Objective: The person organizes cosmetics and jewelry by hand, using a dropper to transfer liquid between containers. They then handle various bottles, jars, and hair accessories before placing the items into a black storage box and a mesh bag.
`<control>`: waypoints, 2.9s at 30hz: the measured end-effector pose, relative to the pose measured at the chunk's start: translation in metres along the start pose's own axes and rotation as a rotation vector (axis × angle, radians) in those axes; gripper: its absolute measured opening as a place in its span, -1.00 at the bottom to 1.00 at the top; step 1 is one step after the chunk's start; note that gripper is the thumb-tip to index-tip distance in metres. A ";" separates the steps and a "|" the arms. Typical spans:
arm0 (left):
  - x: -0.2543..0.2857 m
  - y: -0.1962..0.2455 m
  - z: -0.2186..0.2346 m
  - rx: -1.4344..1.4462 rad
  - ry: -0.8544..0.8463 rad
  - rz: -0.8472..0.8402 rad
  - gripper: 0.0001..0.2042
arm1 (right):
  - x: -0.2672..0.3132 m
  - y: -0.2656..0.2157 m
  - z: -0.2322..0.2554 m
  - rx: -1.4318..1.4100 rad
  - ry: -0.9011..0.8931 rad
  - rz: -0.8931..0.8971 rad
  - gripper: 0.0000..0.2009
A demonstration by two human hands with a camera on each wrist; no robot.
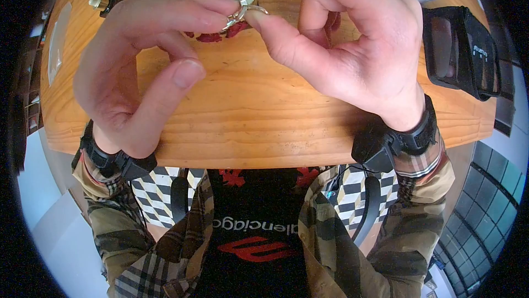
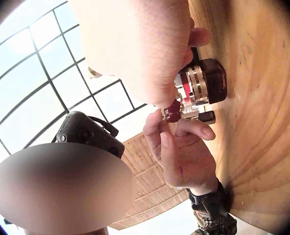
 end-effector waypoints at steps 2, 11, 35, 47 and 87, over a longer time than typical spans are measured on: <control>0.000 0.000 -0.001 -0.003 -0.004 -0.005 -0.71 | 0.000 0.000 0.000 -0.005 -0.002 -0.003 -0.63; 0.000 0.000 -0.001 0.001 -0.003 0.004 -0.71 | 0.001 0.002 -0.002 -0.034 -0.013 0.012 -0.63; -0.001 -0.002 -0.001 -0.016 0.000 0.037 -0.70 | 0.003 0.004 -0.003 -0.041 -0.011 -0.027 -0.64; 0.000 -0.002 -0.002 -0.013 -0.003 0.038 -0.69 | 0.002 0.002 -0.003 -0.039 -0.023 -0.009 -0.65; -0.001 0.001 -0.002 -0.068 -0.009 0.022 -0.67 | 0.003 0.004 -0.004 -0.012 -0.039 0.001 -0.67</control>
Point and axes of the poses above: each hand's wrist, its own x-axis away from the middle knuckle, its own z-axis out of the back of the hand, y = z × x, the point moved 10 cm from there along -x, towards the middle knuckle, and after that the axes turned 12 degrees about z, right-handed, at the moved point
